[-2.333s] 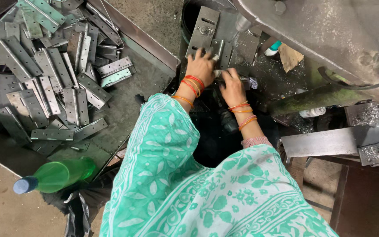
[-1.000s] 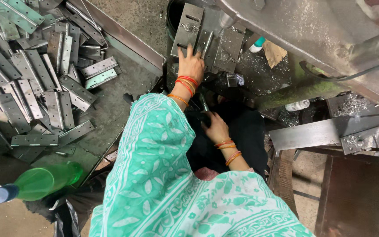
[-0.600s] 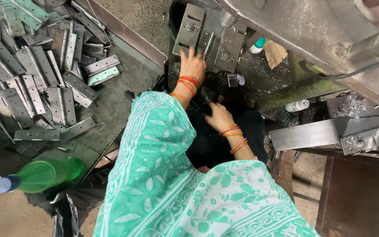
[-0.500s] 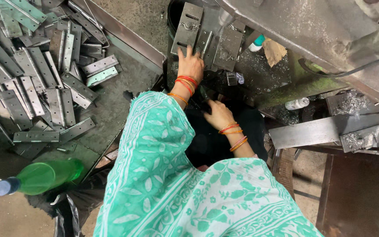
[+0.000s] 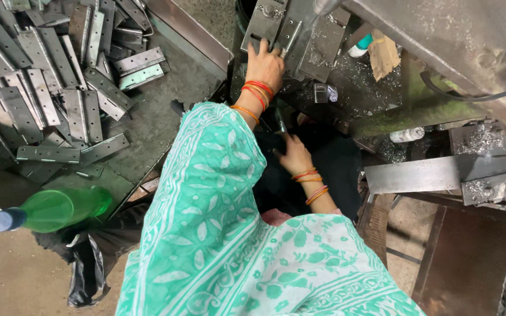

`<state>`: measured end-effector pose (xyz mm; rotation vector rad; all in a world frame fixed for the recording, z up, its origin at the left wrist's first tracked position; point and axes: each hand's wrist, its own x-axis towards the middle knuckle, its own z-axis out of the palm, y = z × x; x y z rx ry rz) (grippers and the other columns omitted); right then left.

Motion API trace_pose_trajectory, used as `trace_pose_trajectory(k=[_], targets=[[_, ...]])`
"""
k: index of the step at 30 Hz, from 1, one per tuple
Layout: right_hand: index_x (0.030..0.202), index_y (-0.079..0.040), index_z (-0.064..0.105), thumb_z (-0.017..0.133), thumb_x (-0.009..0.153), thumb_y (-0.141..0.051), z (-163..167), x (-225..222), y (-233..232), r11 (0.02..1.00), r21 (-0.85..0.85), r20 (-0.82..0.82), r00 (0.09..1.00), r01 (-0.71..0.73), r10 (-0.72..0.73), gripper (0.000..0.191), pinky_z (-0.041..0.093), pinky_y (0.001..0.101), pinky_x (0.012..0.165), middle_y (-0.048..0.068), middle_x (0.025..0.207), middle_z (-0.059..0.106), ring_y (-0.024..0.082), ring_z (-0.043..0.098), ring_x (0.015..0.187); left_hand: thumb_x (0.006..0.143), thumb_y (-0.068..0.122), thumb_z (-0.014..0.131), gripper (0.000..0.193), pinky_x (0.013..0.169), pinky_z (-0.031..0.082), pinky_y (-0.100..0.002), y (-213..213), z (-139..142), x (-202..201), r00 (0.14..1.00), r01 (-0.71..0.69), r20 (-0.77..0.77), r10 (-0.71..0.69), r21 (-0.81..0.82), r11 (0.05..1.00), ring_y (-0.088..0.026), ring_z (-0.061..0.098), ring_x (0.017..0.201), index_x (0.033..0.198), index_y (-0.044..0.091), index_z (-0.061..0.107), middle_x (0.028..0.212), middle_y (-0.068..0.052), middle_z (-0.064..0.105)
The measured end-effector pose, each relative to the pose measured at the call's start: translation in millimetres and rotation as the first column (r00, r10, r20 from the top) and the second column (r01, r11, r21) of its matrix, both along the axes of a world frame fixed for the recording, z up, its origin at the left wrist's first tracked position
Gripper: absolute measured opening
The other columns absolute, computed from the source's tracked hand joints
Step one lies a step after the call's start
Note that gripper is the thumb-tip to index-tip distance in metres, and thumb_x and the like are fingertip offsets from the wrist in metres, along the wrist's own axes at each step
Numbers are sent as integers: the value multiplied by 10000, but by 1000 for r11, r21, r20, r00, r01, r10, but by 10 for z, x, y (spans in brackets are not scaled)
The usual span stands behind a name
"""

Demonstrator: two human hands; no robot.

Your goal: The person repeatedly picks up metal brackets from a pile, places them into a press machine, operates the lever to process them, and then removes the finished pieces. The task involves continuous one-at-a-time handling of metal parts.

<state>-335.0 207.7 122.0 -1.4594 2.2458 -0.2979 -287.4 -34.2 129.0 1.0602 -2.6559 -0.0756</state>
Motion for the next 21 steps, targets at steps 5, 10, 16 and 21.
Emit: trace_pose_trajectory(k=[5,10,16,21], targets=[[1383,-142,579,751,854,-328,281,-245,-265,997,48,-99,992,-68,72,586,561,530,867,194,1203,660,437,663,1066,851,218,637,282,1098,285,-696,-109,13,-184,999,-54,6,54,35,998,-370,405,1357,1074,127,783,1278,-28,666],[1370,-176,566,767,776,-278,-106,-82,-112,999,-24,-118,993,-31,28,636,577,533,787,195,1217,639,436,677,994,908,224,606,253,1124,282,-694,-231,-23,-371,996,-83,-18,85,96,992,-365,404,1375,1060,147,793,1275,-40,666],[1376,-282,561,764,855,-303,-551,136,193,987,-162,-19,1000,9,-12,560,575,531,757,168,1193,646,439,686,945,884,219,598,269,1083,308,-685,-192,-93,-350,993,-83,-92,81,-23,996,-374,418,1345,1044,126,793,1290,-39,659],[1358,-235,591,785,795,-308,-259,-65,47,999,-34,2,1000,15,-15,600,563,543,790,208,1148,633,462,662,973,911,227,570,294,1087,313,-670,-193,-153,-365,995,-91,-52,89,-22,996,-376,412,1356,1076,109,782,1291,-50,657]])
